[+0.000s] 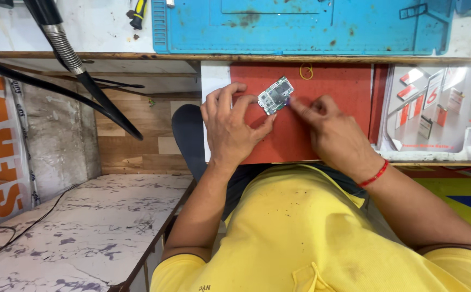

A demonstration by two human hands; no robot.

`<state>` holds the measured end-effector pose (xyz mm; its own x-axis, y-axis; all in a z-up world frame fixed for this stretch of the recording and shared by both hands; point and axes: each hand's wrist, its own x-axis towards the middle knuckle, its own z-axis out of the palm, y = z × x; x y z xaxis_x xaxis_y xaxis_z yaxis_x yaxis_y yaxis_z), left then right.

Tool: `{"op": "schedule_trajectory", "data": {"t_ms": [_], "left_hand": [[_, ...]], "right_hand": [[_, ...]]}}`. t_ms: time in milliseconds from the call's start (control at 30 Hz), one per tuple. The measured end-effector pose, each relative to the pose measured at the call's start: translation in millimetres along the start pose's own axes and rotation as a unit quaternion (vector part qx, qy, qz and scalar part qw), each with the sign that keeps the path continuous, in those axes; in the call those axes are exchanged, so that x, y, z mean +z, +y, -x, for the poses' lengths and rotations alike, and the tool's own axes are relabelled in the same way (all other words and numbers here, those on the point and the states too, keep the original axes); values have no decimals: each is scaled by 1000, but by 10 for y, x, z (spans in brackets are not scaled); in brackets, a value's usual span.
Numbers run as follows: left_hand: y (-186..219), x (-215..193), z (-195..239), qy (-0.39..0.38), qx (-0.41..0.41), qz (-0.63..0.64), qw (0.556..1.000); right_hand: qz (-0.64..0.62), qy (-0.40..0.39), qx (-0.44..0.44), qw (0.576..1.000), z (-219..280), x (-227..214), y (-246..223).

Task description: The person uses a purple pen to point at and touch components on a small circuit board. They then use a hot air gun to apply heat to the board, likely for soldering or desoldering. The person works on a red mat on a cluttered workbench.

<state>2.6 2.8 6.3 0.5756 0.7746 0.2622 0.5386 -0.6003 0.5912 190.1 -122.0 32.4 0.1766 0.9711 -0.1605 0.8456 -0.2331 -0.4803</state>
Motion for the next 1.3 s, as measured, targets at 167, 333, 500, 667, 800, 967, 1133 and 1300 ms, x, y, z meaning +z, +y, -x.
{"op": "schedule_trajectory", "data": {"t_ms": [167,333,500,667,800,967,1133,1300], "left_hand": [[-1,3,14,-3,-4,-12,1000],[7,21,17,-2,-3,-12,1000],[16,29,9,16,-3,-26,1000],[42,-9,-3,5,7,-35,999],[62,17,1,31,22,-21,999],[203,-11,241,-4,-92,241,966],[260,249,433,45,-203,537,817],[219,96,433,-58,-270,560,781]], "right_hand": [[-2,32,13,999,-12,70,-16],[15,24,29,999,-157,93,26],[-3,53,1,999,-30,37,-18],[-13,-2,-12,1000,20,34,-19],[-99,70,-27,992,55,14,46],[-212,194,-94,953,-16,149,-227],[-241,133,-142,951,57,192,-468],[-238,138,-183,944,-96,-215,-274]]}}
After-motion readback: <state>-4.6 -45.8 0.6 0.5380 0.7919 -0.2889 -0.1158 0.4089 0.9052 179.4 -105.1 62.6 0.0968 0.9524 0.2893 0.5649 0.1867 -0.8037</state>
